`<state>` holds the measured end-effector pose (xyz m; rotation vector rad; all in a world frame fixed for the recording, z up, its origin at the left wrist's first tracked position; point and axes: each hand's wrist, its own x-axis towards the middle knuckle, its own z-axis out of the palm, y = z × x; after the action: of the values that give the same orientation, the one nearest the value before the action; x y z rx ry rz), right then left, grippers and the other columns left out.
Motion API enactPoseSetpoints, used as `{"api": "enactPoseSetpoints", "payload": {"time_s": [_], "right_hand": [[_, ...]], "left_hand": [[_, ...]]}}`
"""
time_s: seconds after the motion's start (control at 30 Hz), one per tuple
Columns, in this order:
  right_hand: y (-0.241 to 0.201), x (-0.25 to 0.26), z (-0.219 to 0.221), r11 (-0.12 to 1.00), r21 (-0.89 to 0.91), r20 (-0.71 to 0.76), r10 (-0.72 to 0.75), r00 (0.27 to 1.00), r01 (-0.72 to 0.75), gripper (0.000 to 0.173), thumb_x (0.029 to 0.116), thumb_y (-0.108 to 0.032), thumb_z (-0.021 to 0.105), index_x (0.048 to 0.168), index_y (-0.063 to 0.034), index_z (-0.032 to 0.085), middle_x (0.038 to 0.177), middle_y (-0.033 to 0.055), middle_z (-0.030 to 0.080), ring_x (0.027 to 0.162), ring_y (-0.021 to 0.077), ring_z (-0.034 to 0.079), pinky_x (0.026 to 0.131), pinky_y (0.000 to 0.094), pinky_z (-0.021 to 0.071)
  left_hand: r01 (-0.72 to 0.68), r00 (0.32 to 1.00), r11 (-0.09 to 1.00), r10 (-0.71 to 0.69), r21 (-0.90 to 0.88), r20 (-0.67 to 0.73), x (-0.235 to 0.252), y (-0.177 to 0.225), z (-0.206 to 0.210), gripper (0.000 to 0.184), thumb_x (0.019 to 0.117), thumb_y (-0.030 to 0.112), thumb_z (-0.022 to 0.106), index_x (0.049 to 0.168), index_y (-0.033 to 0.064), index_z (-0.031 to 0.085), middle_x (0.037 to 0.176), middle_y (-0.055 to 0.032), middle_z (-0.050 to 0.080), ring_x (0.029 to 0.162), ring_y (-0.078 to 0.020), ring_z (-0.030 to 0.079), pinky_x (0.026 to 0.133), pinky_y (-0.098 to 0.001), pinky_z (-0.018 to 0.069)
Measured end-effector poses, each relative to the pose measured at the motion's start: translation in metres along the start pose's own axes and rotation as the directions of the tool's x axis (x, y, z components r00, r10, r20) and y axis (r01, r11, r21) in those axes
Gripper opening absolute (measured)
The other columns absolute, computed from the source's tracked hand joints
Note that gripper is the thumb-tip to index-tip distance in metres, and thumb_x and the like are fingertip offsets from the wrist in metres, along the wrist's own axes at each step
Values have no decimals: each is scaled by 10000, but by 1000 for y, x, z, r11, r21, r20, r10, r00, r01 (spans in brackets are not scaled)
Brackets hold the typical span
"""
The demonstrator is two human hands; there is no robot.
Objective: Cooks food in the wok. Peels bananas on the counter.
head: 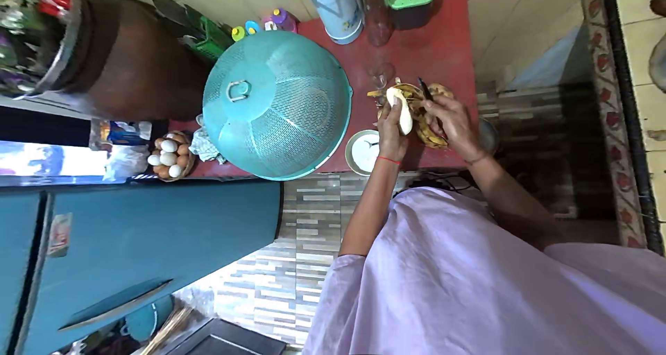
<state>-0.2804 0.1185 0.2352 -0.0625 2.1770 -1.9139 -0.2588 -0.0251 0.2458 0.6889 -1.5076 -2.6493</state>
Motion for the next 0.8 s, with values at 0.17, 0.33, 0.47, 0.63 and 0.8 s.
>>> {"api": "enactPoseSetpoints", "payload": {"time_s": [0.17,0.33,0.47,0.63,0.8], "right_hand": [[-3,-18,6,999,-2,-30,-38,999,38,274,966,-193,696,1192,-40,696,951,66,696,686,97,600,617,293,530],[-2,-15,2,995,-59,-80,-79,994,75,262,876,-148,794,1105,-38,731,930,61,720,732,103,651,680,310,567],[3,-13,-3,970,-133,-22,-208,978,203,212,848,-84,807,1050,-34,768,988,81,746,881,112,696,831,321,587],[-2,-16,5,949,-179,-6,-267,964,261,152,875,-95,787,1006,-21,770,973,82,731,869,91,664,814,271,551],[-2,-15,10,920,-218,30,-328,944,327,165,906,-158,774,1019,-39,777,970,83,736,868,110,674,811,287,554]], "left_hand": [[58,998,976,-53,-209,32,13,-7,6,347,1120,277,324,1381,81,442,1161,-121,668,1019,-206,675,896,-372,563],[157,985,956,-135,-247,103,13,-2,13,478,1119,395,262,1254,28,536,1065,-154,715,905,-234,723,806,-369,603],[189,981,938,-167,-292,97,20,-2,8,452,1115,404,269,1254,60,527,1069,-137,713,931,-223,723,791,-354,606],[216,976,913,-195,-347,94,25,1,3,424,1114,386,270,1262,86,531,1087,-130,693,917,-209,710,744,-331,602],[262,964,877,-222,-402,144,24,1,0,452,1113,377,293,1275,54,565,1129,-145,713,962,-220,727,745,-326,614]]}}
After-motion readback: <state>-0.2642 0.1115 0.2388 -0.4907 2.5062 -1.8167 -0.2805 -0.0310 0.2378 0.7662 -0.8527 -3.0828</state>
